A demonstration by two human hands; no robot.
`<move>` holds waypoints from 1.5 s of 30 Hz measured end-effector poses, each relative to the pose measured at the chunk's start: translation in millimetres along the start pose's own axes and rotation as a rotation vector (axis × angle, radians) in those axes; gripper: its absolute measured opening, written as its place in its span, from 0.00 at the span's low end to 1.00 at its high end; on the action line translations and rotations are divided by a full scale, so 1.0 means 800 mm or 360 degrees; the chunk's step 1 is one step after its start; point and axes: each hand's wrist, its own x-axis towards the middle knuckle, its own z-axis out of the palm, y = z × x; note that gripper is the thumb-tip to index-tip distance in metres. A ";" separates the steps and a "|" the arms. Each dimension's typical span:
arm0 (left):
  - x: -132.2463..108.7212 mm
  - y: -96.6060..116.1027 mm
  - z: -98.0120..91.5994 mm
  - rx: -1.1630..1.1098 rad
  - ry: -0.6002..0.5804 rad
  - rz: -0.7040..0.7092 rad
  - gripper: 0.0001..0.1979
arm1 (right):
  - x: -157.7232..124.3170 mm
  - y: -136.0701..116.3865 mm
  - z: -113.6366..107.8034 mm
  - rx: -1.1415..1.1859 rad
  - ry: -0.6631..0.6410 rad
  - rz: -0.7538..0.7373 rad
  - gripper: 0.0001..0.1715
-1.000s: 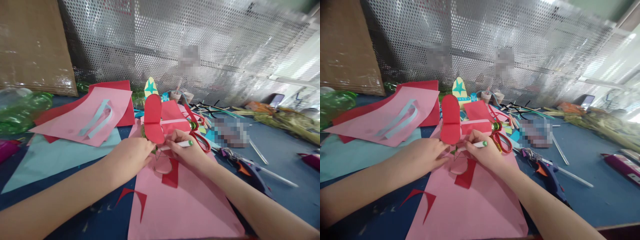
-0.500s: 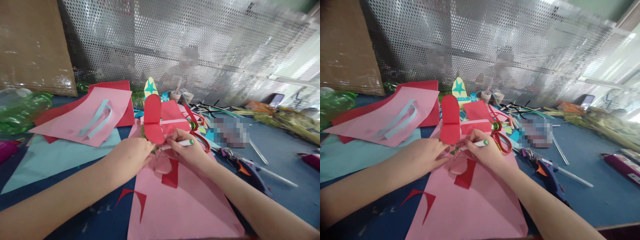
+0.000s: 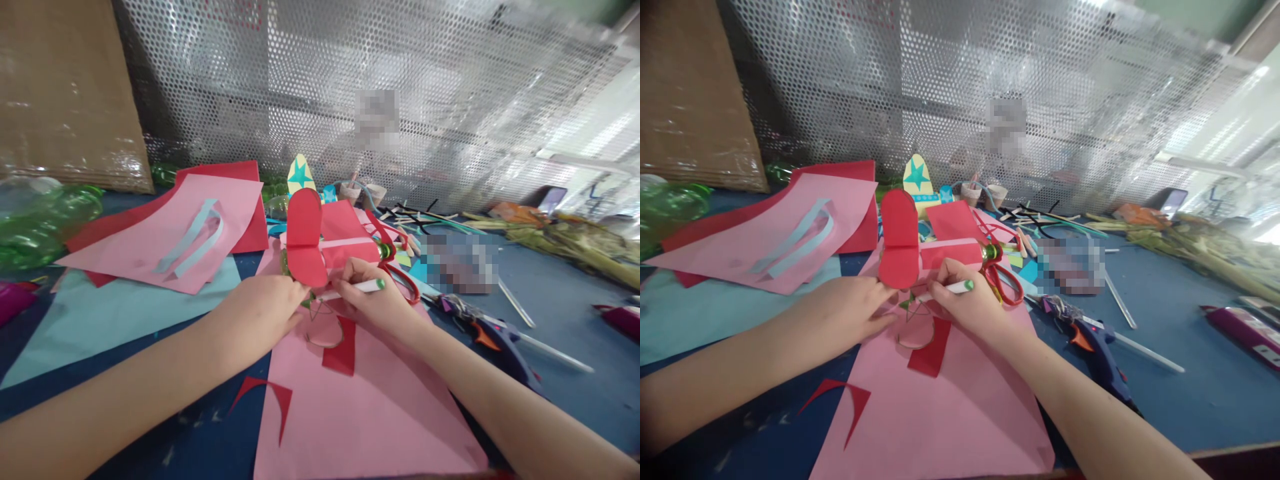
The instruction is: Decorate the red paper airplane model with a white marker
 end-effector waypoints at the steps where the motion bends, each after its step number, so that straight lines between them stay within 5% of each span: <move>1: 0.000 0.000 0.000 -0.0006 0.0000 -0.0003 0.05 | 0.000 0.000 0.000 0.0012 0.0004 -0.0012 0.11; 45: 0.001 -0.003 0.004 0.0032 0.0049 0.0045 0.06 | 0.006 0.009 -0.011 -0.0019 -0.0024 -0.0006 0.10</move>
